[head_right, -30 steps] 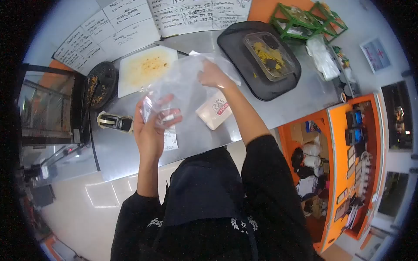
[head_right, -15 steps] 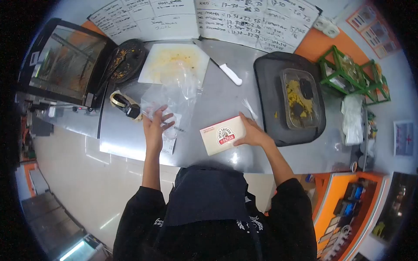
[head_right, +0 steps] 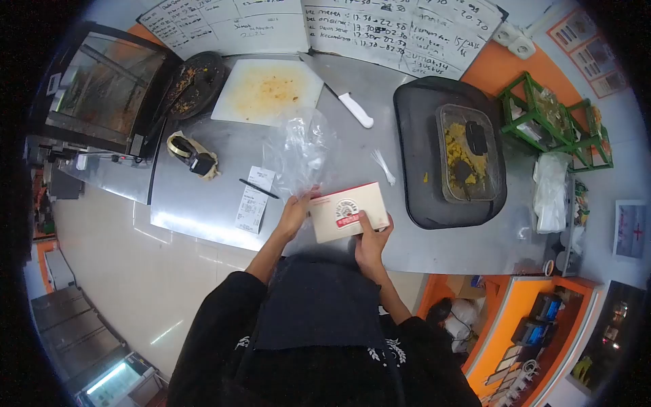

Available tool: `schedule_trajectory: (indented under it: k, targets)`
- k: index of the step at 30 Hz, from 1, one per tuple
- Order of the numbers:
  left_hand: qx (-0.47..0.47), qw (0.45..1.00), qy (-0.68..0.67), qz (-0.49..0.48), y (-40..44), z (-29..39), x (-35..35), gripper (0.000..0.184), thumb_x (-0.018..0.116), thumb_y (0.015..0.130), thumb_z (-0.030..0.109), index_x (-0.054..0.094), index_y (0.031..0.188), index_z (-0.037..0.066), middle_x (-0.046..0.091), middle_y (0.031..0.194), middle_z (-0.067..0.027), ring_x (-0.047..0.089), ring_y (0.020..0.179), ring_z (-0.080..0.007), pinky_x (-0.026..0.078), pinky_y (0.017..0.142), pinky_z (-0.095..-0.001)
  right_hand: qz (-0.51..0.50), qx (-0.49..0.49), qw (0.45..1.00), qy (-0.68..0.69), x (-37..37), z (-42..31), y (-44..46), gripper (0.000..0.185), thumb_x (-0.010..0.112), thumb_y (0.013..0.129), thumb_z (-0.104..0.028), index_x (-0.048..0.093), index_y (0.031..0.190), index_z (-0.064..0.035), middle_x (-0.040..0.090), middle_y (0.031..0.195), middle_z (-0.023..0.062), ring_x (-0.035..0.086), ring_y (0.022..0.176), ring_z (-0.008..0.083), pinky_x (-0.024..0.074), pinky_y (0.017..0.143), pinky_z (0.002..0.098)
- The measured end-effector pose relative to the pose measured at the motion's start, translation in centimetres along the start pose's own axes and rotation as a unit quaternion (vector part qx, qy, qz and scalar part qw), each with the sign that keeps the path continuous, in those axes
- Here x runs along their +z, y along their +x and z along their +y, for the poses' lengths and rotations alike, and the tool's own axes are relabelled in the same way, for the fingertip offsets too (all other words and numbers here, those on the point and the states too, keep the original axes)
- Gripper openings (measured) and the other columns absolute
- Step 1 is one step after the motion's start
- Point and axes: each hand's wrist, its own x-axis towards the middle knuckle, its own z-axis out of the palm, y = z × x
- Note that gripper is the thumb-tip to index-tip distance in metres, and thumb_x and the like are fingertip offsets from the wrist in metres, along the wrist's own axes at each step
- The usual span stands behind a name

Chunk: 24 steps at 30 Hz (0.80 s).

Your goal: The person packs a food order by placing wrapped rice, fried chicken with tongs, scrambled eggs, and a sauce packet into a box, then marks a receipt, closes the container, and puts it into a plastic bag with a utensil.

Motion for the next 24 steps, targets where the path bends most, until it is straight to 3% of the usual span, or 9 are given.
schedule_trajectory:
  k: [2, 3, 6, 7, 9, 13, 16, 22, 24]
  targets:
    - [-0.01, 0.998, -0.065, -0.022, -2.0, 1.7, 0.8, 0.037, 0.043, 0.101, 0.027, 0.059, 0.123, 0.003, 0.062, 0.12, -0.0131, 0.058, 0.111, -0.0209, 0.047, 0.09, -0.0369, 0.03, -0.017, 0.998, 0.061, -0.8, 0.5, 0.8, 0.063, 0.07, 0.084, -0.002, 0.031, 0.132, -0.01, 0.051, 0.12, 0.011, 0.056, 0.109, 0.0215, 0.0542, 0.086, 0.0384]
    - [-0.015, 0.995, -0.098, -0.033, -2.7, 2.1, 0.9, 0.036, 0.043, 0.101, 0.027, 0.06, 0.122, 0.003, 0.061, 0.122, -0.0132, 0.058, 0.112, -0.0207, 0.048, 0.089, -0.0374, -0.005, -0.032, 0.998, 0.052, -1.4, 0.2, 1.3, 0.051, 0.064, 0.09, -0.007, 0.034, 0.131, -0.011, 0.053, 0.119, 0.0091, 0.058, 0.106, 0.0211, 0.0537, 0.087, 0.0373]
    - [0.085, 0.994, 0.06, 0.026, -3.6, 1.6, -1.8, 0.034, 0.048, 0.097, 0.018, 0.055, 0.121, -0.005, 0.061, 0.112, -0.02, 0.06, 0.098, -0.0284, 0.048, 0.077, -0.0404, -0.093, -0.029, 0.995, 0.026, -0.7, -2.7, -0.5, 0.043, 0.059, 0.093, -0.011, 0.037, 0.13, -0.009, 0.056, 0.116, 0.0095, 0.061, 0.103, 0.0209, 0.0543, 0.086, 0.0367]
    - [0.171, 0.957, 0.211, 0.096, -4.3, 1.7, -3.2, 0.032, 0.049, 0.095, 0.014, 0.054, 0.12, -0.006, 0.059, 0.109, -0.0205, 0.059, 0.096, -0.031, 0.048, 0.076, -0.0417, -0.11, -0.031, 0.993, 0.007, 0.0, -3.6, -1.5, 0.041, 0.056, 0.094, -0.013, 0.04, 0.131, -0.0067, 0.056, 0.119, 0.0114, 0.061, 0.104, 0.0205, 0.0541, 0.086, 0.0342]
    - [0.324, 0.78, 0.486, 0.222, -5.9, 2.6, -5.7, 0.032, 0.051, 0.091, 0.008, 0.053, 0.119, -0.006, 0.055, 0.104, -0.0216, 0.057, 0.092, -0.0363, 0.047, 0.075, -0.0443, -0.195, 0.028, 0.98, 0.008, 0.6, -4.7, -2.2, 0.047, 0.059, 0.09, -0.011, 0.039, 0.132, -0.0057, 0.056, 0.119, 0.0133, 0.061, 0.106, 0.0227, 0.0547, 0.086, 0.0351]
    - [0.308, 0.872, 0.334, 0.18, -9.7, 10.6, -6.2, 0.034, 0.055, 0.084, 0.004, 0.056, 0.117, -0.002, 0.051, 0.1, -0.0212, 0.056, 0.093, -0.0396, 0.046, 0.078, -0.0444, -0.311, 0.109, 0.943, -0.048, 5.8, -4.7, -5.2, 0.069, 0.063, 0.084, -0.01, 0.031, 0.145, -0.0047, 0.057, 0.122, 0.0155, 0.06, 0.107, 0.0244, 0.0514, 0.09, 0.035]
    - [0.339, 0.881, 0.313, 0.103, -12.4, 14.6, -6.8, 0.036, 0.053, 0.085, 0.006, 0.058, 0.12, 0.003, 0.052, 0.097, -0.0192, 0.057, 0.088, -0.0381, 0.047, 0.075, -0.0436, -0.412, 0.2, 0.883, -0.099, 10.1, -2.2, -6.4, 0.077, 0.064, 0.082, -0.01, 0.025, 0.149, -0.0055, 0.056, 0.124, 0.0157, 0.059, 0.109, 0.0245, 0.0484, 0.094, 0.0347]
    - [0.353, 0.848, 0.393, 0.049, -17.8, 14.5, -11.8, 0.036, 0.053, 0.084, 0.008, 0.062, 0.118, 0.006, 0.054, 0.087, -0.0164, 0.058, 0.077, -0.0362, 0.048, 0.07, -0.0386, -0.449, 0.388, 0.803, -0.06, 15.3, 2.8, -5.1, 0.057, 0.063, 0.083, -0.015, 0.042, 0.134, -0.0006, 0.061, 0.116, 0.0179, 0.065, 0.099, 0.0273, 0.055, 0.084, 0.0386]
    - [0.355, 0.872, 0.329, 0.071, -19.1, 12.9, -13.2, 0.035, 0.052, 0.085, 0.009, 0.061, 0.118, 0.004, 0.056, 0.085, -0.0128, 0.059, 0.075, -0.0288, 0.048, 0.068, -0.0381, -0.422, 0.431, 0.795, -0.064, 16.9, 4.1, -4.4, 0.049, 0.063, 0.084, -0.02, 0.048, 0.127, 0.0008, 0.063, 0.112, 0.0175, 0.066, 0.096, 0.027, 0.056, 0.082, 0.039]
